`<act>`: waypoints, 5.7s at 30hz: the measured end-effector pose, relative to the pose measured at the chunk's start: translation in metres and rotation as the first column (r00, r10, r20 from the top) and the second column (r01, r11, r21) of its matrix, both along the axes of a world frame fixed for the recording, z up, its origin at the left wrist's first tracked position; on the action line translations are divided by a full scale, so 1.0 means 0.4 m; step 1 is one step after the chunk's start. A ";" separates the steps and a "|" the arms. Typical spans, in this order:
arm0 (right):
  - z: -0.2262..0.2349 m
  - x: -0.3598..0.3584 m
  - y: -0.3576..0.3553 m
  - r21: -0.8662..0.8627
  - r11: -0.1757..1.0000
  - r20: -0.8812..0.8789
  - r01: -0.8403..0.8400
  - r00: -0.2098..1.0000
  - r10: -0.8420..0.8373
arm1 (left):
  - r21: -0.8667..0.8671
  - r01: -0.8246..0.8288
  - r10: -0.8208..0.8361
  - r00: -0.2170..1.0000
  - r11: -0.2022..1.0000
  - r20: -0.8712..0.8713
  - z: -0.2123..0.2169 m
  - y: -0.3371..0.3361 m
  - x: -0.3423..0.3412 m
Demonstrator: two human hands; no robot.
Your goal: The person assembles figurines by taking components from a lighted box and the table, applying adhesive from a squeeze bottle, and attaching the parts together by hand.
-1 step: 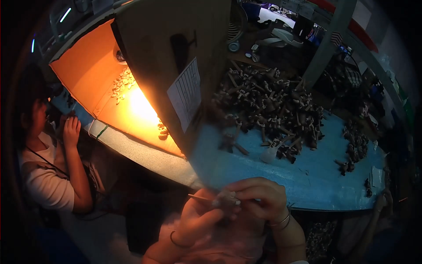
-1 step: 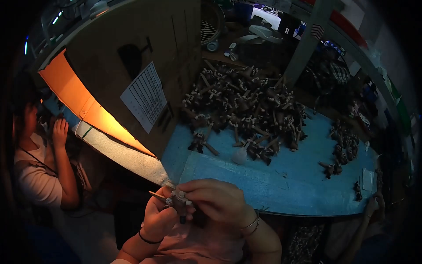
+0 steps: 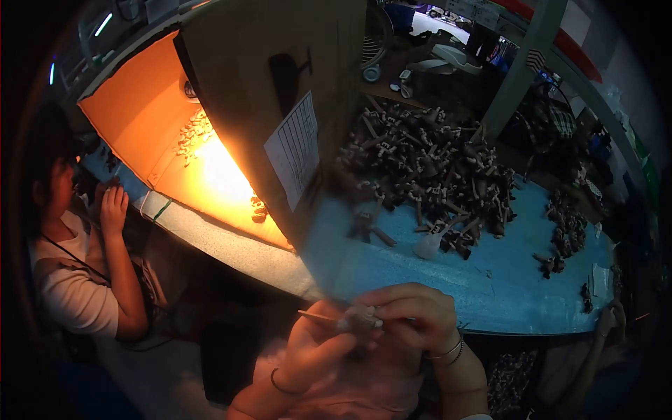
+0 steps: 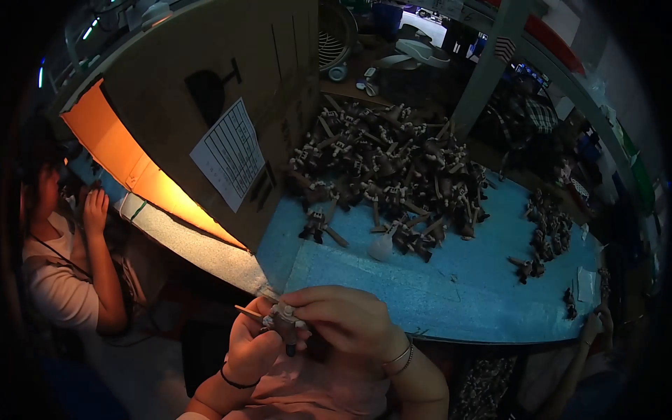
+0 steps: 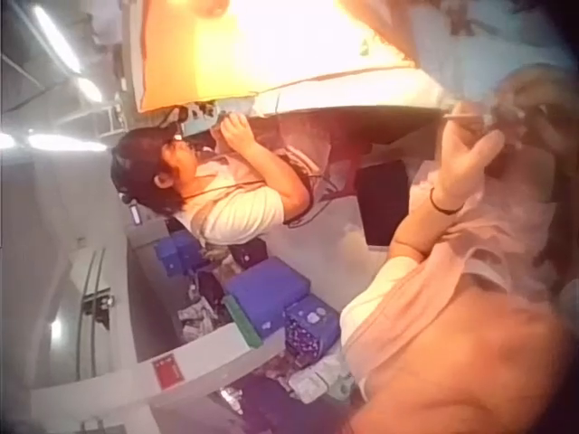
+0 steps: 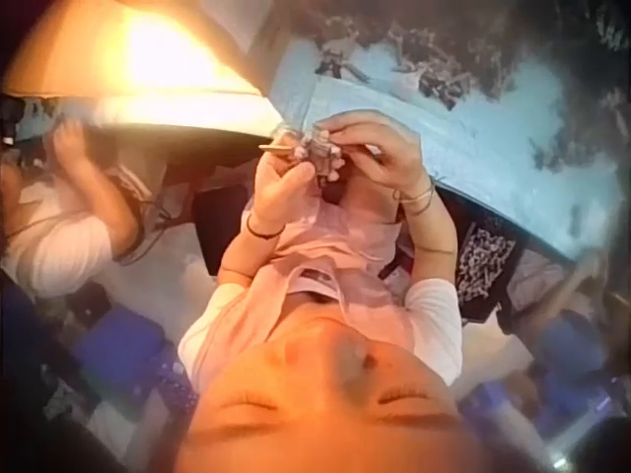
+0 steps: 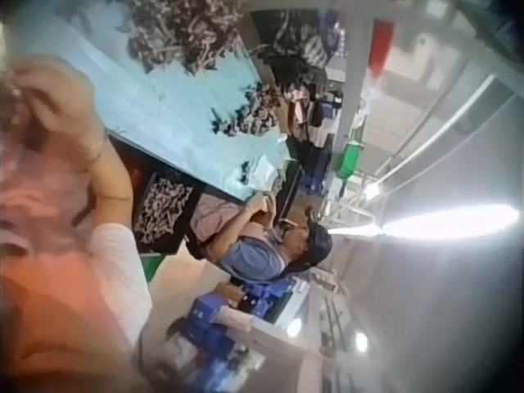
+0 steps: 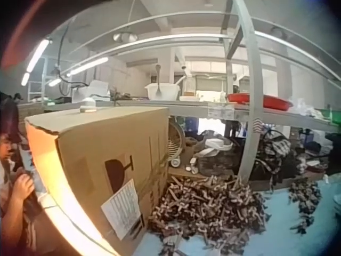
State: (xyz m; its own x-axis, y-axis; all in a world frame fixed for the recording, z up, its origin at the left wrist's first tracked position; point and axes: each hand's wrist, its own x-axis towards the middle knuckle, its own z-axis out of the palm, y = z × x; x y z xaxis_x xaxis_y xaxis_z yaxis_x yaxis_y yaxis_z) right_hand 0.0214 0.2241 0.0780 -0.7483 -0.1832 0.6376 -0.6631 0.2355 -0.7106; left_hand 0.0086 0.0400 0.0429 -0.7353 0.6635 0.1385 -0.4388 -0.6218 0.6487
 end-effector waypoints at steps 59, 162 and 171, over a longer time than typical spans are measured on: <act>-0.107 0.033 0.005 -0.544 0.835 0.282 -0.081 0.920 0.273 | -0.276 -0.648 0.128 0.504 0.710 -0.854 0.038 0.061 -0.028; -0.081 -0.026 0.192 0.493 0.669 0.122 0.557 0.717 -0.687 | -0.287 -0.933 -0.310 0.213 0.218 -0.927 -0.024 0.137 -0.227; -0.100 0.003 0.168 0.190 0.864 0.170 0.466 0.851 -0.496 | -0.348 -0.215 0.202 0.977 0.912 -0.074 -0.030 0.069 -0.112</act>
State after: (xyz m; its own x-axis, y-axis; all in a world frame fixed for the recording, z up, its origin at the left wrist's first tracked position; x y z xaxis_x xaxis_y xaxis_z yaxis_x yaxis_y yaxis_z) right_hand 0.0228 0.2913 0.0381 -0.8762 0.1605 0.4545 -0.2835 0.5909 -0.7553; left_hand -0.0360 0.0674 0.0308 -0.8612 0.5060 -0.0471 -0.2964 -0.4250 0.8553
